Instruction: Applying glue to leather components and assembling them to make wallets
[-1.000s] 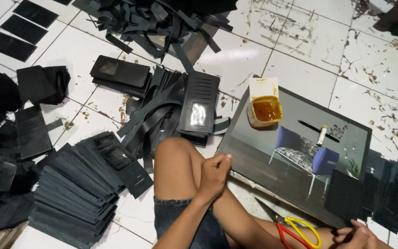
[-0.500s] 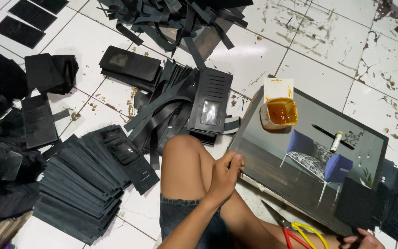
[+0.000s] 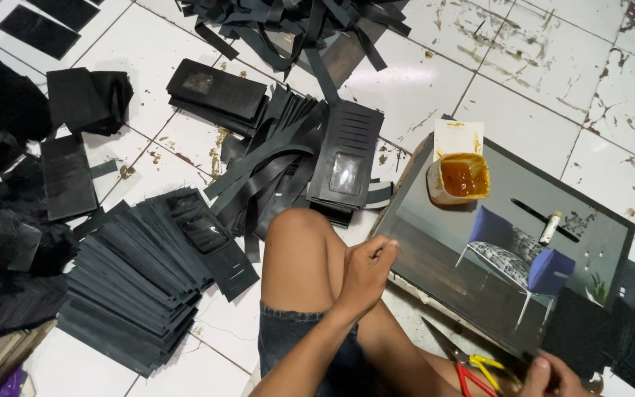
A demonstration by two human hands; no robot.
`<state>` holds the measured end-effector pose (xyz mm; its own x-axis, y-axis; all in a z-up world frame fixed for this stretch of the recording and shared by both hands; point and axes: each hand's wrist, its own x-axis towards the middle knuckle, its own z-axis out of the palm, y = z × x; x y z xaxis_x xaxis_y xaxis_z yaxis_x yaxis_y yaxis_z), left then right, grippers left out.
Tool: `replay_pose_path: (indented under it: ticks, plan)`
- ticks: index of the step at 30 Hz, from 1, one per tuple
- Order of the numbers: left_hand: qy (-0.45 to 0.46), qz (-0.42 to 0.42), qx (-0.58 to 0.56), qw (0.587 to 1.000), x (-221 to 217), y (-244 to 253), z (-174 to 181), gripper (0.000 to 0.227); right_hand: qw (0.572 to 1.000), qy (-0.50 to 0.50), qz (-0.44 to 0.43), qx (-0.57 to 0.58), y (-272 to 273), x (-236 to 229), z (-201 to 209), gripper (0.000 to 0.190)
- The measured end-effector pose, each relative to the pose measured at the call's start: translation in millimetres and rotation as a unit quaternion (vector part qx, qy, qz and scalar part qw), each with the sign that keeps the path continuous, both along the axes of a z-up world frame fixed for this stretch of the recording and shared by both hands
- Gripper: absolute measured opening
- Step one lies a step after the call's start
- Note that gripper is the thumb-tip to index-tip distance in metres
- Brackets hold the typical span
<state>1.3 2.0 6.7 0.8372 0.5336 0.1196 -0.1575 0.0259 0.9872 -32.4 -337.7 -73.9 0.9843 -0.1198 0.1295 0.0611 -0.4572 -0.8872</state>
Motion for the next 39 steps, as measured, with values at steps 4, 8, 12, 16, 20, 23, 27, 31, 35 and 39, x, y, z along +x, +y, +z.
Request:
replay_pose_path:
  ticks: [4,8,12,16,20,23,27,31,35,39]
  plan:
    - [-0.005,0.009,-0.02,1.0,3,-1,-3,0.052,0.957,-0.104,0.025,-0.27,64,34,43,0.016]
    - [-0.022,0.01,0.013,1.0,9,-1,-13,0.052,0.944,-0.137,0.123,-0.275,127,59,52,0.023]
    - [0.034,-0.005,-0.017,0.999,12,0,-8,0.026,0.913,-0.154,0.248,-0.286,171,69,60,0.055]
    - [0.059,-0.018,-0.012,0.998,15,1,-7,0.017,0.878,-0.132,0.279,-0.365,180,75,46,0.071]
    - [0.063,-0.019,-0.008,0.998,13,3,-2,0.018,0.864,-0.138,0.273,-0.399,180,76,40,0.073]
    - [0.071,-0.03,0.034,0.996,12,4,1,0.02,0.864,-0.151,0.272,-0.396,182,74,43,0.071]
    - [0.044,-0.044,0.11,0.992,19,17,10,0.05,0.86,-0.176,0.261,-0.401,185,72,44,0.072]
    - [0.029,-0.005,0.328,0.944,39,58,25,0.019,0.846,-0.194,0.251,-0.428,182,75,32,0.076]
    - [0.118,0.127,0.474,0.863,58,87,-10,0.053,0.853,-0.219,0.241,-0.408,187,72,41,0.075]
    - [0.213,0.143,0.492,0.832,63,81,-22,0.073,0.853,-0.226,0.235,-0.407,190,70,45,0.076]
